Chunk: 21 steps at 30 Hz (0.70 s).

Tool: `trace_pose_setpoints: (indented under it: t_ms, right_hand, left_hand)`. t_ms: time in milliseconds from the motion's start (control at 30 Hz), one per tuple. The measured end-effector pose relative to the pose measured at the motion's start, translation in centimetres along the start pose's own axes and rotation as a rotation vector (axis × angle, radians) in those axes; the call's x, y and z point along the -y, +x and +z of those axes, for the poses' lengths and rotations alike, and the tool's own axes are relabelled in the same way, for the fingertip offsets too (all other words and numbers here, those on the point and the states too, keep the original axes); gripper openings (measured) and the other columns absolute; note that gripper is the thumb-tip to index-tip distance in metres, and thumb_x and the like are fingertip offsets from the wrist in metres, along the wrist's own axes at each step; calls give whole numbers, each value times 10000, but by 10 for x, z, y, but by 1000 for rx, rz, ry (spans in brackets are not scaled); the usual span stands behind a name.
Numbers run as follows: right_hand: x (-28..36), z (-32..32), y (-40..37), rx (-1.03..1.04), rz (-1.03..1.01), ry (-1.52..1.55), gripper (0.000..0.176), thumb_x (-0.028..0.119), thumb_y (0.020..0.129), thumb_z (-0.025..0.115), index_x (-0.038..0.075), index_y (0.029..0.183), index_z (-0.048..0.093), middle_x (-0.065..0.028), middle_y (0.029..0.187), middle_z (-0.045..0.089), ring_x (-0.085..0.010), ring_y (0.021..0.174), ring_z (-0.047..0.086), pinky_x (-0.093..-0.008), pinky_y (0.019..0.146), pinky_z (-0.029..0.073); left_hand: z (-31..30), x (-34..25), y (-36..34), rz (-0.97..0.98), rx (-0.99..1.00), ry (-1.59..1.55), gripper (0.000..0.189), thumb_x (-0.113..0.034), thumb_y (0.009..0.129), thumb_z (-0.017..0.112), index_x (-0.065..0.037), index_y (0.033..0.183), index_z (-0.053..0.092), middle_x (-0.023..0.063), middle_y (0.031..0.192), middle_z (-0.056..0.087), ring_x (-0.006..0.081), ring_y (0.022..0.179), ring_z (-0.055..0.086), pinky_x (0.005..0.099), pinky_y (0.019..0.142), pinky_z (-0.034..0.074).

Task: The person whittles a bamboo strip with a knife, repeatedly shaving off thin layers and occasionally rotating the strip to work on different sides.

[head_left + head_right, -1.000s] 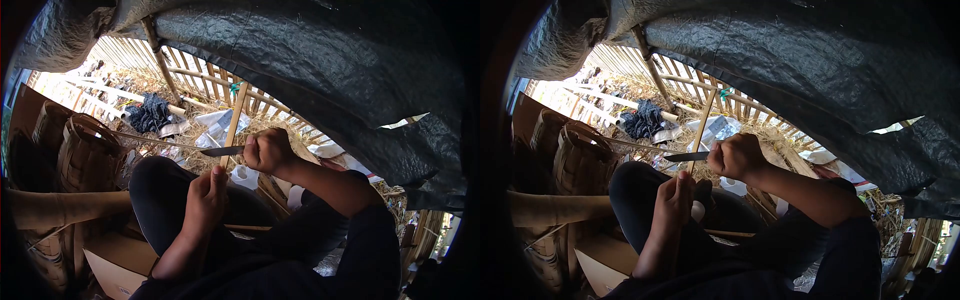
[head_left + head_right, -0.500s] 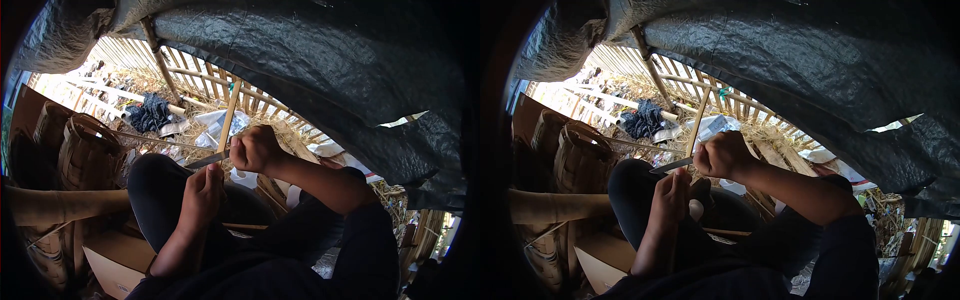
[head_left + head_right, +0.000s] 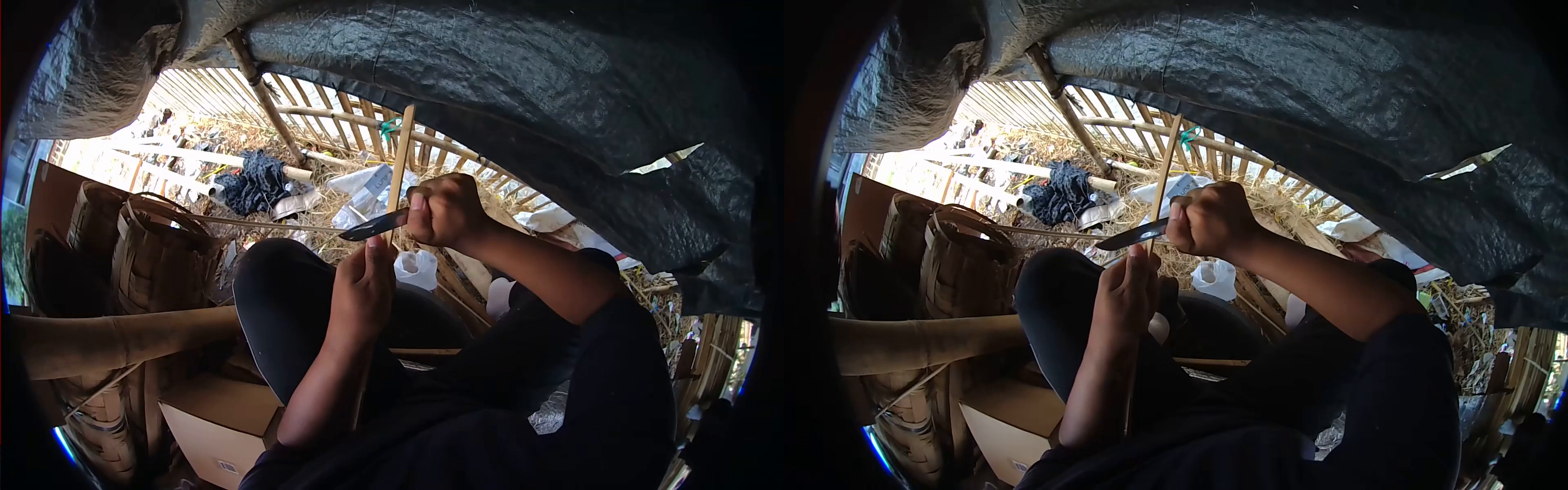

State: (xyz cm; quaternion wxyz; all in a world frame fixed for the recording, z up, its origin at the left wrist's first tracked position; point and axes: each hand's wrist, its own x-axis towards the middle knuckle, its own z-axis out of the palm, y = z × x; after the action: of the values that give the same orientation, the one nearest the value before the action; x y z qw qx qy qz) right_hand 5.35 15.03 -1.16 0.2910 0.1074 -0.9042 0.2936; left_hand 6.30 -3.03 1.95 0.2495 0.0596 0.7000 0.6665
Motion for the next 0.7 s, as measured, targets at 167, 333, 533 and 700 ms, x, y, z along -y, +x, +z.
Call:
trace_pose_setpoints:
  t_ms: [167,333,533,700]
  right_hand:
    - [13,1,7,-2,-3,-25,319,184,816,483,89,524,572,-124,473,544,-310,416,564,-404,469,490]
    - [-3,7,8,-18,-8,-82,293,194,798,487,77,538,557,-130,456,513,-310,404,549,-413,446,479]
    - [-8,14,12,-64,-41,-64,309,200,801,491,75,524,545,-133,435,488,-311,391,536,-417,438,469]
    - [-9,15,13,-98,-67,-51,307,205,796,487,78,524,551,-129,425,478,-314,382,524,-420,438,468]
  left_hand:
    - [-11,1,-1,-37,36,-118,447,-389,1036,380,-56,780,531,-71,562,393,13,467,317,206,428,220]
    - [-9,10,8,8,26,-63,453,-410,1027,403,-48,803,556,-69,584,413,14,485,326,203,446,240]
    - [-8,-7,7,-88,-20,-46,486,-409,1031,390,-49,729,512,-61,599,408,27,520,327,224,463,264]
    - [-10,1,9,-46,-24,14,485,-409,1031,392,-45,738,522,-60,589,409,26,512,333,223,459,266]
